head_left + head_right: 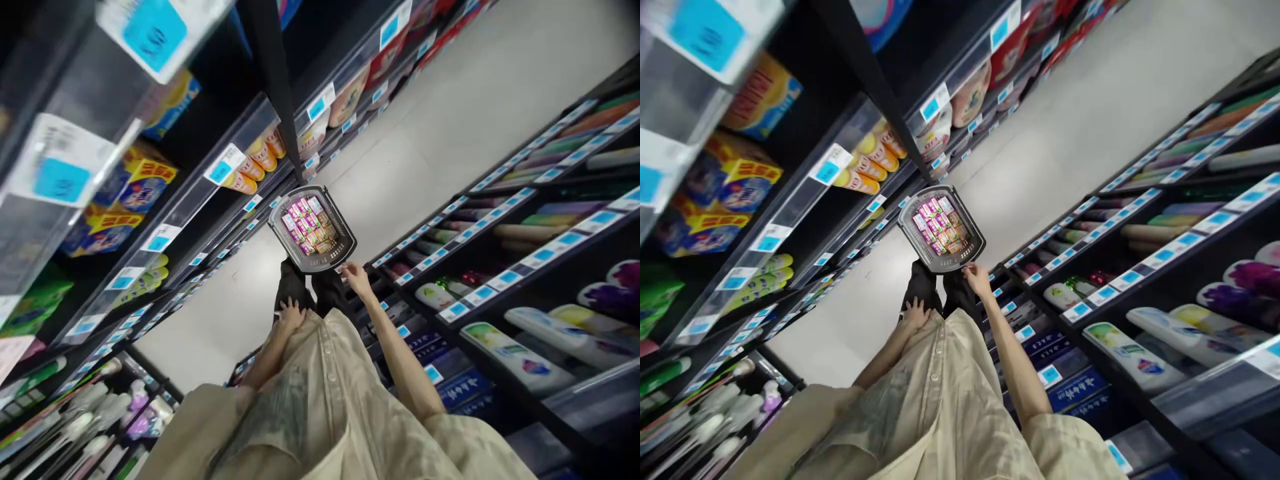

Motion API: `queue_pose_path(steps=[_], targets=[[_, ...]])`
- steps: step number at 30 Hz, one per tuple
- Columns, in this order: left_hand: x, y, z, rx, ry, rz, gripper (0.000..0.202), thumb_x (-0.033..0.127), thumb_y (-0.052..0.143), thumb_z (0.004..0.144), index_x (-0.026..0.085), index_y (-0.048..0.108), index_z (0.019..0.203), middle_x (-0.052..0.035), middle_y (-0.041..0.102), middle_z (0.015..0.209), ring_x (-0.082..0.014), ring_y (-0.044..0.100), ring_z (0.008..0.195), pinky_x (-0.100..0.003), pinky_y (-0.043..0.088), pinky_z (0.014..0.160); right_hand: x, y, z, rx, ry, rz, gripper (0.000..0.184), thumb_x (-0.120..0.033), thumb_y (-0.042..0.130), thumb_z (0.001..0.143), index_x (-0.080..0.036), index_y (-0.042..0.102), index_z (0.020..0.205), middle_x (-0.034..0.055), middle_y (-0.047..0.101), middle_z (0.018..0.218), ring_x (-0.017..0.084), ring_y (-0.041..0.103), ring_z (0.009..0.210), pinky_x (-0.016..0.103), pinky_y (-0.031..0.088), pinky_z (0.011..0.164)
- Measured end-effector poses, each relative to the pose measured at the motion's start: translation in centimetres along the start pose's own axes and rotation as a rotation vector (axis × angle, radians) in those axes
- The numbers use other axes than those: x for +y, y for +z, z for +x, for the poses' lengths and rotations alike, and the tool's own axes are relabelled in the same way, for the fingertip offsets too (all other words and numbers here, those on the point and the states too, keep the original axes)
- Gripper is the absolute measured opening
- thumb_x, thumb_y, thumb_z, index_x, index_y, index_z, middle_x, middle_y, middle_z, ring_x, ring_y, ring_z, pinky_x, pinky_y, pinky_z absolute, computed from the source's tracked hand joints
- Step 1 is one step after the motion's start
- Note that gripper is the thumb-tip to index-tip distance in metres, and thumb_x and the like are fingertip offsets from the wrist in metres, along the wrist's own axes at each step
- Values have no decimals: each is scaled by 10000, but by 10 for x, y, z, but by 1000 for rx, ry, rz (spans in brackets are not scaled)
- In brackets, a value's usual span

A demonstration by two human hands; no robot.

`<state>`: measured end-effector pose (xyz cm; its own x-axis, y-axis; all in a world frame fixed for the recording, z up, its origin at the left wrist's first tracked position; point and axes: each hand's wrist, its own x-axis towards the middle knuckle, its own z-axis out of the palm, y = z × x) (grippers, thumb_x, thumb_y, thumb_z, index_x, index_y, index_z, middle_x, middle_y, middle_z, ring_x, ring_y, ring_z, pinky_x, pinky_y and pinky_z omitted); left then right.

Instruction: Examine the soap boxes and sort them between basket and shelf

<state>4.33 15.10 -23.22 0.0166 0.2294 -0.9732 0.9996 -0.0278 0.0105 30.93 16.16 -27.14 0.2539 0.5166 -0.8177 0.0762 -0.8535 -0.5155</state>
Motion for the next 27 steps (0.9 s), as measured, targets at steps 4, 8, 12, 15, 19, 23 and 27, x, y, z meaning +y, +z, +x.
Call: queue_pose_path(steps=[4,8,12,15,19,23,27], targets=[[-5,12,40,-118,-51,60,681,603,384,1052,251,509,1622,-164,341,1763,-517,269,1615,-794,340,1193,17,30,56,12,77,-164,378,-256,631,929,-162,659,1293,116,820,1161,246,778,1056,399,574,1019],[-17,15,73,-203,-202,126,893,636,565,968,206,327,1713,-256,116,1801,-608,194,1603,-870,366,1099,35,63,108,-31,147,-310,404,-306,712,964,-141,652,1327,127,786,1223,265,747,1144,471,553,1080],[-28,24,96,-266,-279,193,1041,646,683,888,247,235,1739,-303,98,1786,-634,254,1572,-871,439,1011,48,93,157,-64,140,-382,540,-348,732,961,-114,587,1427,183,722,1357,295,702,1243,471,521,1126],[-33,27,111,-267,-290,238,1109,632,731,856,270,181,1747,-329,137,1771,-634,333,1537,-807,528,949,54,113,192,-58,98,-394,728,-278,736,915,-84,449,1556,230,636,1496,320,616,1385,406,481,1170],[-40,26,135,-184,-272,256,1217,532,803,831,274,54,1755,-361,329,1679,-551,533,1423,-670,582,957,65,131,234,-27,82,-419,870,-279,749,892,-74,329,1626,252,527,1595,357,537,1455,433,464,1195],[-40,21,163,-37,-252,156,1248,551,825,814,245,62,1752,-300,519,1491,-449,632,1304,-551,561,1012,82,139,271,-12,68,-459,907,-261,733,900,-56,267,1650,265,489,1607,363,500,1470,453,448,1211],[-36,16,186,-9,-311,153,1240,448,864,774,259,113,1743,-270,485,1522,-432,639,1293,-511,547,1021,100,142,306,-9,36,-504,958,-206,734,873,-37,225,1667,271,476,1604,373,469,1475,481,424,1227]])
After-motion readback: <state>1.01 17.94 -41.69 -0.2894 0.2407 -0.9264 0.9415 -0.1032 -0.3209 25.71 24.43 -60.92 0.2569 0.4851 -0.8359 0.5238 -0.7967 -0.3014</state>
